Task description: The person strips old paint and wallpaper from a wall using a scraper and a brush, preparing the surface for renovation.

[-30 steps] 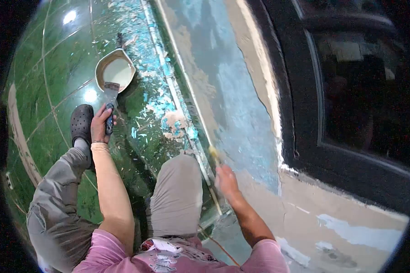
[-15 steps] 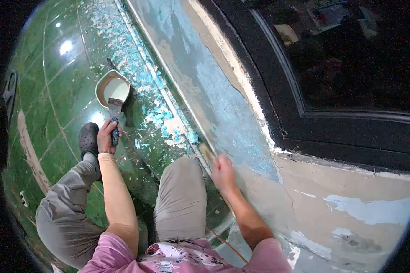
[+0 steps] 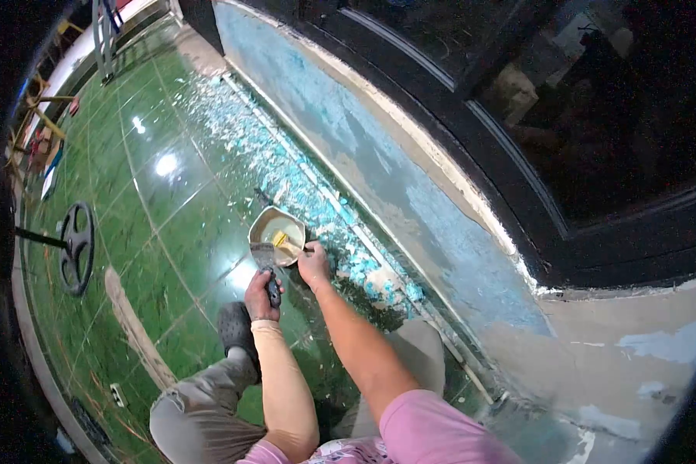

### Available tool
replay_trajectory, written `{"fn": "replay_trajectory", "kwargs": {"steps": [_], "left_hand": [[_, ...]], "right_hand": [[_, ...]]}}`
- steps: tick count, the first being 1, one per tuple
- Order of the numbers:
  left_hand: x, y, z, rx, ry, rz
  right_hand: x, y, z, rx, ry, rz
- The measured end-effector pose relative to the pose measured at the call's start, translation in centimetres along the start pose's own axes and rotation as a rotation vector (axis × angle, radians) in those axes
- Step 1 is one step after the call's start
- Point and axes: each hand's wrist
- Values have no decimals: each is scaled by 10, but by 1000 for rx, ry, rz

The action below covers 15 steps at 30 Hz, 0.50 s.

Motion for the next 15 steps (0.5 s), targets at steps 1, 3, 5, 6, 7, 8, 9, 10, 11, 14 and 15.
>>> {"fn": "replay_trajectory", "kwargs": {"steps": [1,3,5,6,7,8,9,10,11,14,15], "left_hand": [[5,2,0,-11,-1,4],[13,6,3,-22,19,-87],[22,4,3,13,34,-104],[26,4,2,35,40,-108],[31,7,-2,35,46,-128],[37,11,-9,39,50,-135],[43,14,-17,48,50,-137],[51,15,-24,62,49,-135],[64,16,-29,149,118,-135],[93,20,-49,318,149,-47],[99,35,-52,290,207,-40]], "right_hand": [[3,-2,0,-63,106,-8],[6,-9,-2,-84,143,-28],[5,-13,-14,-125,232,24],[-1,-12,-10,8,346,57],[-7,-12,-2,149,454,85],[-8,-12,9,297,553,105],[-6,1,-6,381,567,133],[-3,10,-3,374,582,126],[0,28,-13,327,550,68],[8,57,-20,-61,299,-158],[7,64,-30,-53,278,-196]]}}
Point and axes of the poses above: each hand's wrist, its own x-axis towards the middle knuckle, its own y-axis out of the palm, z = x × y, and after that the axes turned 9 degrees about -y, right-handed
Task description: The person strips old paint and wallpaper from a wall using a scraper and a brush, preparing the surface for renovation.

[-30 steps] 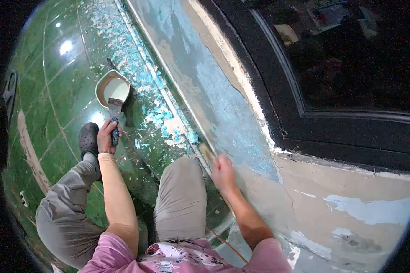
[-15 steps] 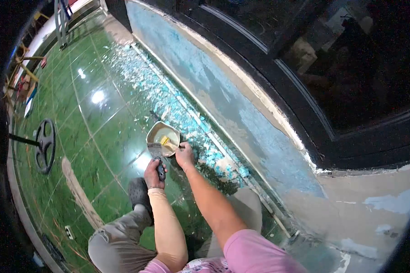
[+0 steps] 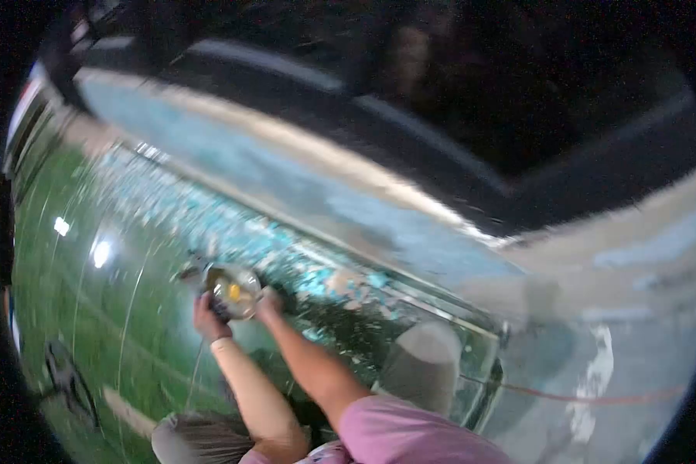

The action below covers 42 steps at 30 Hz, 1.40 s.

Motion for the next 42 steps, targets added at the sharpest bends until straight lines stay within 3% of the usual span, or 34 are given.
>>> {"fn": "replay_trajectory", "kwargs": {"steps": [3,5,8,9,10,11,12,14,16,18,19,21,24,25,28,31,34,37,38,41,42], "left_hand": [[0,49,-24,-12,-158,169],[10,74,-18,81,-183,285],[8,100,-12,429,-190,445],[31,93,12,704,104,619],[-9,115,-1,541,-224,496],[-22,120,6,554,-235,549],[-50,129,-6,699,-183,685],[-58,134,15,820,-140,890],[-92,145,18,1036,-22,1137],[-113,149,29,1163,-159,1305],[-114,148,46,1170,-335,1303],[-126,146,68,1091,-475,1470],[-129,143,107,1412,-82,1658],[-150,144,98,1437,-199,1645],[-205,152,65,1437,-474,1629],[-235,163,59,1679,-93,1669],[-219,166,93,1715,255,1806],[-234,170,103,1736,541,1914],[-245,170,103,1748,220,1839],[-262,168,111,1689,48,1723],[-265,169,114,1716,157,1732]], "right_hand": [[13,3,0,-100,14,-59],[9,-30,18,6,32,25],[6,-41,-13,-77,-29,-8],[-2,-60,-16,-104,-29,-3],[-11,-78,-22,-134,-32,4],[-12,-77,-48,-143,-21,55],[-13,-68,-79,-131,-84,-92],[-35,-95,-95,-107,-109,-194],[-54,-113,-120,-116,-29,-311],[-65,-122,-158,-181,78,-247],[-80,-140,-157,-172,168,-230],[-103,-173,-168,-142,305,-231],[-133,-176,-198,-131,403,-399],[-142,-183,-207,-147,422,-471],[-160,-231,-210,-93,580,-223],[-171,-234,-216,-107,581,-459],[-172,-249,-218,173,487,-604],[-165,-236,-204,366,250,-702],[-162,-231,-200,343,202,-693],[-166,-230,-182,293,67,-666],[-169,-231,-179,294,27,-667]]}}
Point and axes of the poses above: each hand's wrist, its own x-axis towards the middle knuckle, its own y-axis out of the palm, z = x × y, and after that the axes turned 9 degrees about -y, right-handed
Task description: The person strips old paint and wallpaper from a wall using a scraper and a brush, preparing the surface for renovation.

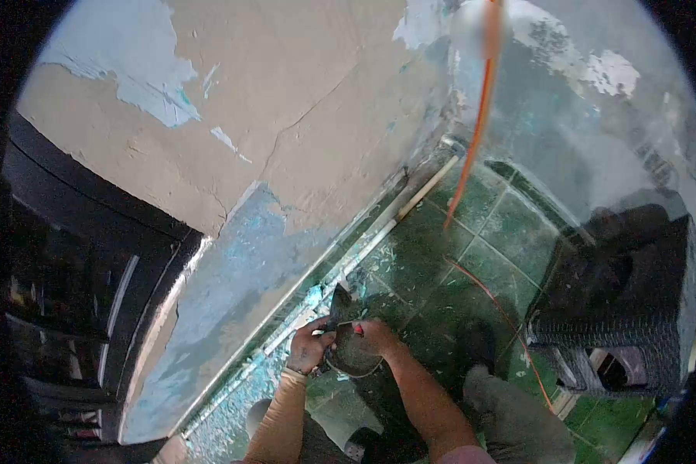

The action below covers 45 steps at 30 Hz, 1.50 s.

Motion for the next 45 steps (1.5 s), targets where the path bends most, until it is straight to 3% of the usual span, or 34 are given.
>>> {"fn": "replay_trajectory", "kwargs": {"steps": [4,8,9,13,16,20,21,23,25,27,29,30,31,32,33,35,39,42,45], "left_hand": [[8,14,12,-67,65,-136],[11,7,29,181,143,-341],[4,4,17,132,37,-333],[-13,1,9,126,90,-398],[-31,9,5,211,107,-429],[-49,20,9,197,84,-444],[-57,24,10,202,79,-457],[-77,34,19,117,-119,-396],[-90,50,19,77,-245,-387],[-94,63,2,78,-194,-354],[-87,75,-12,85,-112,-335],[-76,81,-8,-68,-105,-310],[-65,83,-5,23,-78,-318],[-52,85,-6,94,-53,-335],[-42,88,-6,155,-28,-359],[-40,98,-5,275,0,-376],[-33,89,-24,362,31,-331],[-38,72,-6,412,31,-277],[-44,66,16,382,-14,-250]], "right_hand": [[12,-30,6,16,5,7],[61,-110,60,171,-126,-216],[74,-129,78,364,-155,-285],[117,-163,173,861,-354,-716],[147,-132,144,468,-691,-556],[149,-147,99,727,-308,-709],[153,-168,105,824,-395,-808],[162,-173,117,1076,-212,-943],[153,-146,98,931,-202,-740],[135,-94,71,869,-116,-466],[130,-71,76,896,-165,-427],[131,-83,81,882,-212,-491],[133,-105,84,860,-261,-555],[138,-141,81,209,-577,-729],[138,-160,97,877,-391,-770],[145,-181,126,1090,-281,-833],[130,-72,90,757,-342,-457],[124,-75,88,838,-144,-598],[134,-128,98,986,-221,-830]]}}
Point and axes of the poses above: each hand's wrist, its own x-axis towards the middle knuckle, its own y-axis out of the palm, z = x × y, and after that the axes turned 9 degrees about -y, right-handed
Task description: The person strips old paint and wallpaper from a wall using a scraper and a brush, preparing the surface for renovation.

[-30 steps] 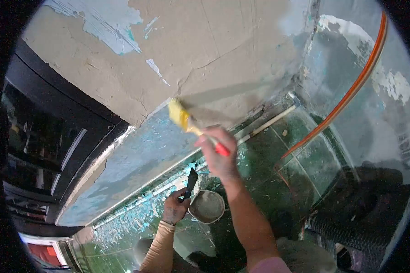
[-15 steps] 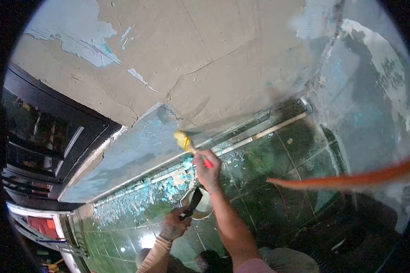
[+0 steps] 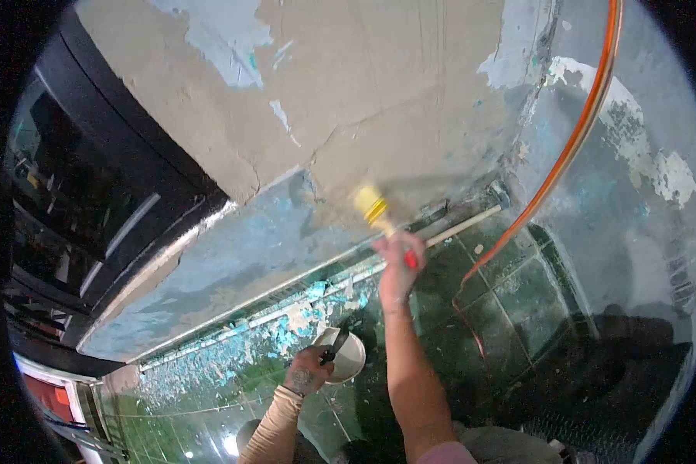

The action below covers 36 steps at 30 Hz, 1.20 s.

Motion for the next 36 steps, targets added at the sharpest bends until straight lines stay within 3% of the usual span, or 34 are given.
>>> {"fn": "replay_trajectory", "kwargs": {"steps": [2,4,6,8,12,15,16,19,21,24,27,29,30,32,34,35,36], "left_hand": [[4,-1,3,-3,7,37],[0,3,10,55,25,56],[-1,4,16,123,58,98],[-2,4,26,33,48,67],[-11,-2,42,-18,105,-42],[-17,-4,45,41,62,16],[-14,-1,50,59,75,19],[-6,9,64,90,87,25],[-9,2,62,76,52,16],[-16,-3,63,23,71,-26],[-11,4,68,46,22,48],[-5,5,64,69,1,63],[-4,2,56,73,-23,78],[3,1,49,66,-14,64],[3,5,58,45,29,20],[0,6,62,47,26,33],[0,6,64,45,28,47]], "right_hand": [[10,5,7,137,-28,-112],[-27,7,-33,-63,0,102],[-67,4,-72,-64,112,200],[-62,-17,-89,-64,152,166],[13,-31,-54,-47,-92,-111],[5,-20,-55,96,-88,-178],[-16,-19,-61,139,38,-52],[-81,-18,-105,-211,109,342],[-62,-24,-96,-134,61,212],[-4,-10,-30,79,-15,-61],[20,7,-8,129,-122,-181],[-18,-6,-59,-120,-158,125],[-47,1,-67,-168,-83,183],[-73,-6,-93,-116,47,219],[-47,-11,-68,-44,31,140],[-23,-19,-63,-108,-92,132],[3,-13,-37,-69,-94,-8]]}}
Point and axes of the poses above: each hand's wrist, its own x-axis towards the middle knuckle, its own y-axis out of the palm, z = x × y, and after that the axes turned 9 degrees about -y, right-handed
